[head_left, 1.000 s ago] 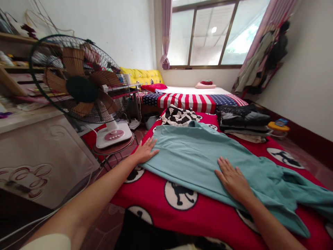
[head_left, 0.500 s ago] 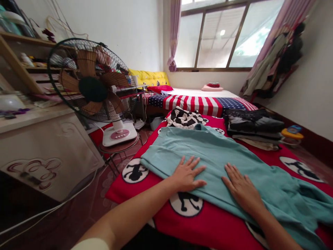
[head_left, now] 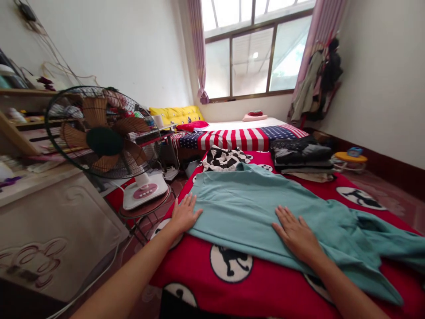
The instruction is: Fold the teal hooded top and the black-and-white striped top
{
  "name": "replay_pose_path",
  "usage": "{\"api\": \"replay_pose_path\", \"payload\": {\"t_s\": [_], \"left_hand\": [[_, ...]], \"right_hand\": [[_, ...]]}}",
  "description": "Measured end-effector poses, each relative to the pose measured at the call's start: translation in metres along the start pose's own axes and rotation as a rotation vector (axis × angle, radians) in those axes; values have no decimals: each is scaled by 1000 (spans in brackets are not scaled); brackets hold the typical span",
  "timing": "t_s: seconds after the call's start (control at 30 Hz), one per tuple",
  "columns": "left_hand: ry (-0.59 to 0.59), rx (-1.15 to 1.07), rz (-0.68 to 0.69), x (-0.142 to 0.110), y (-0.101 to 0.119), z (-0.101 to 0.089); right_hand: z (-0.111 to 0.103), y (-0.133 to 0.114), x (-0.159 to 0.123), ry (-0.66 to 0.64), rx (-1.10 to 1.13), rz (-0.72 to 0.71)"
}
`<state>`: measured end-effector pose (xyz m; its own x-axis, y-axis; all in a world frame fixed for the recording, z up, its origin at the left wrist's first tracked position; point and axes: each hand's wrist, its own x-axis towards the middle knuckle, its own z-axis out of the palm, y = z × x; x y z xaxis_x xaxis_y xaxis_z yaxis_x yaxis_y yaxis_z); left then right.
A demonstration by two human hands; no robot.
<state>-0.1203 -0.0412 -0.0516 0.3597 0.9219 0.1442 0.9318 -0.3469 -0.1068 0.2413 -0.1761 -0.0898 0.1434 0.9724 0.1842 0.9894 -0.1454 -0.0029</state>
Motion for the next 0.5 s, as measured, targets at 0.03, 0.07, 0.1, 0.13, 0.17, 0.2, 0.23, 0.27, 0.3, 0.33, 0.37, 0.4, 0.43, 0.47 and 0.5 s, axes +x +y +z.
{"api": "replay_pose_path", "payload": {"t_s": [0.03, 0.07, 0.1, 0.13, 0.17, 0.2, 0.23, 0.27, 0.3, 0.33, 0.37, 0.4, 0.43, 0.47, 0.5], "left_hand": [[21, 24, -22, 2, 6, -5], [62, 35, -21, 4, 16, -9], [112, 26, 9, 4, 28, -13], [153, -4, 77, 3, 42, -16], [167, -50, 185, 0, 57, -17], [151, -104, 315, -2, 72, -17], [114, -159, 436, -5, 85, -16], [70, -207, 527, -8, 96, -14], [33, -242, 581, -10, 103, -11], [9, -265, 598, -11, 108, -8], [-3, -277, 587, -12, 110, -6], [-3, -281, 568, -12, 110, -3], [3, -281, 561, -11, 109, -1], [14, -278, 564, -11, 108, 0], [30, -273, 568, -10, 107, 2]], "right_hand": [[-1, -1, 0, -4, -4, 5], [-3, -3, 0, -5, -5, 10], [-4, -4, 0, -6, -2, 14], [-5, -4, -1, -8, 3, 15], [-6, -5, -1, -12, 11, 15], [-6, -5, -2, -18, 18, 14], [-7, -5, -3, -24, 25, 9], [-7, -3, -3, -30, 31, 4], [-8, -2, -4, -35, 36, 1], [-8, 0, -4, -39, 41, -2], [-9, 1, -4, -43, 46, -4], [-10, 1, -3, -47, 51, -3], [-12, -1, -3, -49, 56, 10], [-14, -5, -1, -48, 62, 38], [-17, -13, 0, -42, 71, 79]]}}
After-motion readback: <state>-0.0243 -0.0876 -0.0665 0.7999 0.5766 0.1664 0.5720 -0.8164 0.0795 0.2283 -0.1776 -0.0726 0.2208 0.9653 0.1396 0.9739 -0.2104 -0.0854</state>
